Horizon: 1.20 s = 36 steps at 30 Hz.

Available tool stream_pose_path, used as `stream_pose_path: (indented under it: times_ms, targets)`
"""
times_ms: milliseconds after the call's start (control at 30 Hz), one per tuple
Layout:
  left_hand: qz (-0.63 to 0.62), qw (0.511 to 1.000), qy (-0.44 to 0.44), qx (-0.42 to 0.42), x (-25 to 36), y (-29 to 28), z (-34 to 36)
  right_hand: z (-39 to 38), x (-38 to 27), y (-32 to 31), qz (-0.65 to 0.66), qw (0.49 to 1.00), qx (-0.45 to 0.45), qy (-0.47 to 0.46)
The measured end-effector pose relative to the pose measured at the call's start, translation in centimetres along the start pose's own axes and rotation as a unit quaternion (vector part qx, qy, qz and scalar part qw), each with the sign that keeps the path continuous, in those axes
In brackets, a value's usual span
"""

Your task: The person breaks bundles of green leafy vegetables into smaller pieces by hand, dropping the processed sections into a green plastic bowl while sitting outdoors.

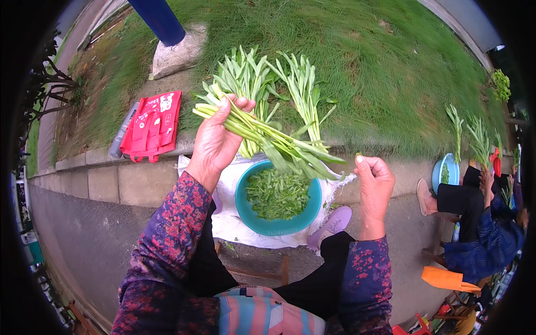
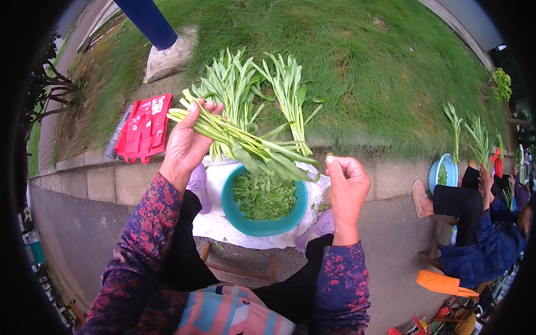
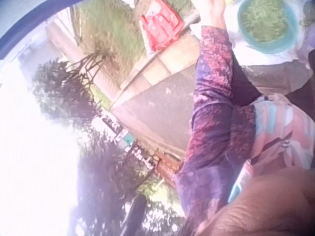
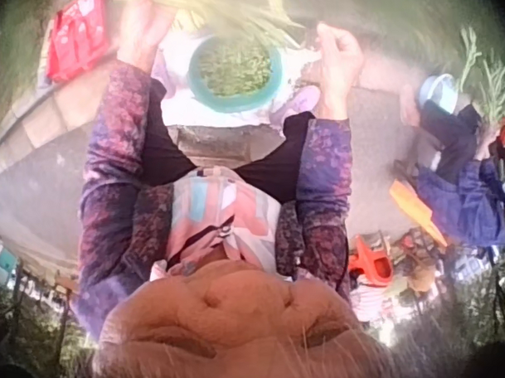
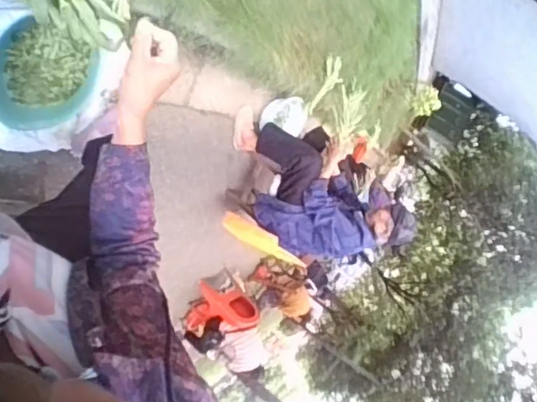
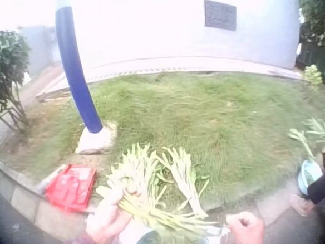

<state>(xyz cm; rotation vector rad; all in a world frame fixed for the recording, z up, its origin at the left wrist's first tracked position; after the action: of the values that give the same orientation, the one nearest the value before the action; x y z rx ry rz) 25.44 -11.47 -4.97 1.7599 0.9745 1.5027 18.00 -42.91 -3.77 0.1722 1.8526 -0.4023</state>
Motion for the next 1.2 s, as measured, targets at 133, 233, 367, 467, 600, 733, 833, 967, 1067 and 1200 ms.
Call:
stream_pose_path:
  times_ms: [133,233,367,467,600,733,833,967,1067,1200]
  targets:
    - [0.02,0.999,-0.008,0.029,-1.6,-0.9,-0.6,-1.4,-3.1,2.0,-0.291,0.933,0.004,-0.214]
    - [0.071,0.995,-0.066,0.03,-4.8,0.3,-2.7,-3.1,-3.3,5.7,-0.302,0.928,-0.058,-0.21]
    - [0.006,0.988,-0.154,0.012,-8.4,2.6,-5.4,-5.4,-1.5,9.9,-0.316,0.915,-0.175,-0.18]
    - [-0.01,0.982,-0.191,-0.009,-9.5,3.3,-6.1,-5.6,-0.9,10.5,-0.292,0.925,-0.191,-0.151]
    - [0.075,0.982,-0.172,-0.03,-8.9,4.3,-5.9,-5.3,3.0,10.5,-0.161,0.953,-0.255,0.005]
    - [0.189,0.975,-0.11,-0.041,-8.9,3.8,-6.2,-5.3,1.0,10.2,-0.205,0.961,-0.171,-0.075]
    - [0.223,0.97,-0.089,-0.04,-9.5,4.1,-7.2,-5.2,1.2,10.0,-0.248,0.955,-0.146,-0.065]
    - [0.267,0.958,-0.102,-0.01,-10.4,3.3,-7.8,-5.9,0.8,10.3,-0.284,0.944,-0.134,-0.103]
    - [0.3,0.948,-0.108,-0.008,-10.4,3.2,-8.0,-6.1,0.9,10.7,-0.242,0.951,-0.146,-0.124]
    - [0.286,0.951,-0.116,-0.012,-10.8,2.6,-7.7,-6.8,1.0,11.4,-0.277,0.938,-0.198,-0.067]
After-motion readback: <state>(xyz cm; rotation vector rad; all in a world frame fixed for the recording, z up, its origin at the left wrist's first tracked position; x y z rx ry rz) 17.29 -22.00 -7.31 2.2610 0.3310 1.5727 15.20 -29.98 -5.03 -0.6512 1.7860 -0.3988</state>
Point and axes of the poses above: each hand's wrist, its own z-axis towards the middle knuckle, its own y-axis out of the palm, x = y × z, the point moved 8 cm from there along z, towards the middle knuckle, and after that the axes turned 9 degrees about y, right-handed, at the moved point
